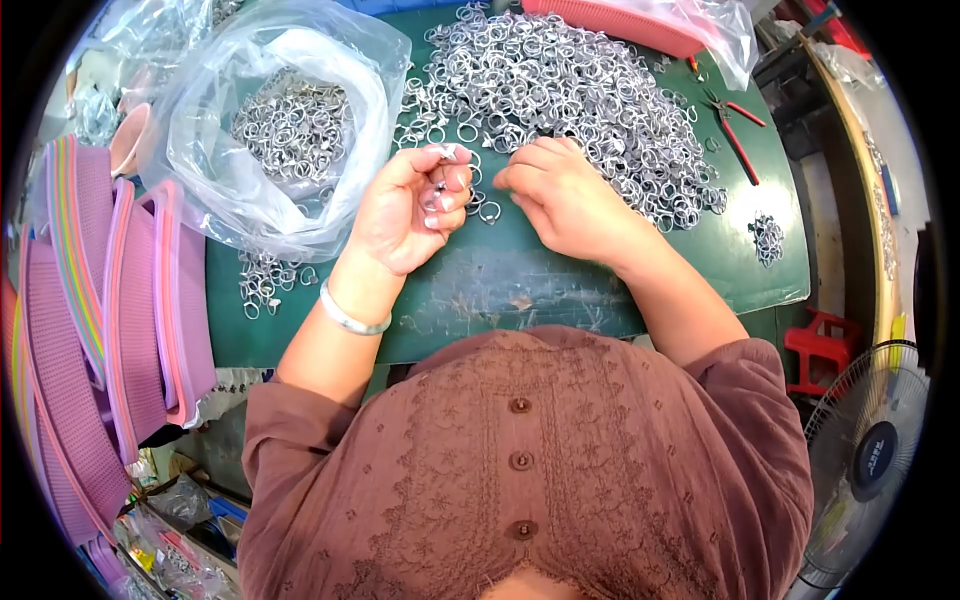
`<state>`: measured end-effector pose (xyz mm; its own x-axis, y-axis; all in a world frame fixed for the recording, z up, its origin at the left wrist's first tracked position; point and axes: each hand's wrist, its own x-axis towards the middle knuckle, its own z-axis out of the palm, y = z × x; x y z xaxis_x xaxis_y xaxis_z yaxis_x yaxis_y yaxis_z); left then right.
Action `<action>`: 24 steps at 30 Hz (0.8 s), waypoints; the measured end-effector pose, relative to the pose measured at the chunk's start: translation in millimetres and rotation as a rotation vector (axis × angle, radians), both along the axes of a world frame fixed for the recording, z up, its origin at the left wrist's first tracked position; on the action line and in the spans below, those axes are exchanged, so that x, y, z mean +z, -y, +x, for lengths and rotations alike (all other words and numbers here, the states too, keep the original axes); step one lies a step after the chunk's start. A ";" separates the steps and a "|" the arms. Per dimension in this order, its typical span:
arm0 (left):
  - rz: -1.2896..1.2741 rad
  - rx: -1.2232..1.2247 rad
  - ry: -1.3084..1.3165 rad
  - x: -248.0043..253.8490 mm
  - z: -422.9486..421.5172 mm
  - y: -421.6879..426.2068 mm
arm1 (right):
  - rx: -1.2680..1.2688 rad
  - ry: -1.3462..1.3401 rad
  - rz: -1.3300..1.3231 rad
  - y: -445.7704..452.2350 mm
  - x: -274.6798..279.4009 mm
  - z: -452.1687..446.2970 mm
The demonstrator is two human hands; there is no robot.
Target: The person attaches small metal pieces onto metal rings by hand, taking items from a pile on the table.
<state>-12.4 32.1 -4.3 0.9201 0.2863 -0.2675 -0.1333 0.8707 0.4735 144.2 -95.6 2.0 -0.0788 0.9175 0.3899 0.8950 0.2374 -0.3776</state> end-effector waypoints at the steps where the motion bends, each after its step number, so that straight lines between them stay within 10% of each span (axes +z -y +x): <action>1: 0.004 -0.015 0.084 -5.4 -1.7 -5.8 | 0.003 -0.001 -0.003 -0.1 -1.0 -0.8; 13: 0.154 0.108 0.055 -5.1 -5.0 -7.2 | 0.094 0.000 -0.051 -2.6 -7.1 -6.9; 24: 0.504 0.007 -0.203 10.8 -0.7 14.9 | 0.007 -1.103 -0.212 -4.3 0.0 -3.1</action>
